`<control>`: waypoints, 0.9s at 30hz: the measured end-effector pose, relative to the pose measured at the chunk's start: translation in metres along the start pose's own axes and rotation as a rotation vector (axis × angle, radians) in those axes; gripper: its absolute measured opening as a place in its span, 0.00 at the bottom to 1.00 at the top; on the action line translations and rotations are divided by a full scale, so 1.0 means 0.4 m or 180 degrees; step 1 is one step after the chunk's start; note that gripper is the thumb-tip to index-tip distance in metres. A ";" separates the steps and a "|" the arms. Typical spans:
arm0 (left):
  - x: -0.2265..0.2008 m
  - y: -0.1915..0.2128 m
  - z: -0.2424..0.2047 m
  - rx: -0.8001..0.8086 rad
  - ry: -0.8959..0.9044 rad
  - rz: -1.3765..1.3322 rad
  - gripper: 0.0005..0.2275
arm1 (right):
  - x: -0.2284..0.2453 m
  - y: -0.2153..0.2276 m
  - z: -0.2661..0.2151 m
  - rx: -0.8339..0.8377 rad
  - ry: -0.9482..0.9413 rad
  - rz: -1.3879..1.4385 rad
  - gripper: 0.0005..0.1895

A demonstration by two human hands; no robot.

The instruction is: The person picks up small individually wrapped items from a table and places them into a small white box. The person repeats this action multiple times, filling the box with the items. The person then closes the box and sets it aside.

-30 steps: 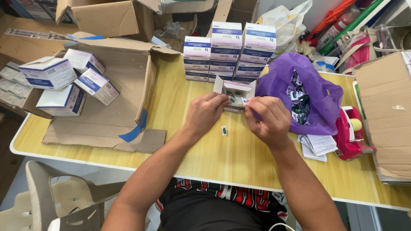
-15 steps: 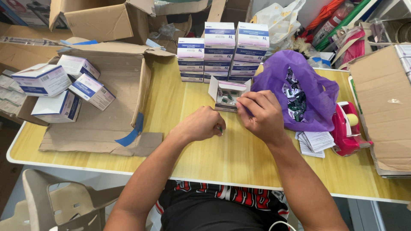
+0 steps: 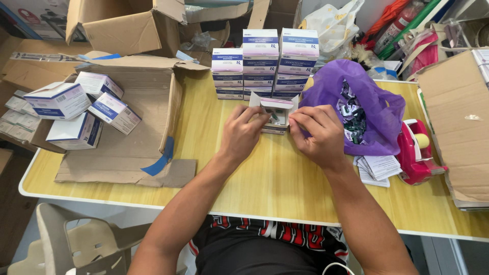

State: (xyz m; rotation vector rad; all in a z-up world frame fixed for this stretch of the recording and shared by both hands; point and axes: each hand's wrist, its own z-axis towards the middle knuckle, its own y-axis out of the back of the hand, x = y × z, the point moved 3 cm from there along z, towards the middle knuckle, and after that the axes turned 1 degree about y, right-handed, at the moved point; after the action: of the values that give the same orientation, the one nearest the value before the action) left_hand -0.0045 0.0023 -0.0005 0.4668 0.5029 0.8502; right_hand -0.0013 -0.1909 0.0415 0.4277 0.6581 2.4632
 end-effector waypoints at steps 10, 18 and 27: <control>0.018 -0.015 0.000 0.0050 0.0034 -0.0441 0.12 | -0.012 -0.047 -0.009 0.0323 0.0010 -0.0312 0.12; 0.006 -0.001 0.006 0.0683 0.0450 -0.0689 0.16 | -0.049 -0.062 -0.036 0.0749 -0.0569 -0.0040 0.12; 0.011 -0.002 0.007 0.0917 0.0850 -0.0883 0.25 | -0.051 -0.068 -0.035 0.0938 -0.1083 0.0730 0.25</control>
State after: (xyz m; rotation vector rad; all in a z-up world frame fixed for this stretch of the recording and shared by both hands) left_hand 0.0000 0.0048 0.0000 0.5345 0.9224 0.5756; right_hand 0.0204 -0.1880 0.0122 1.0627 0.8658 2.4183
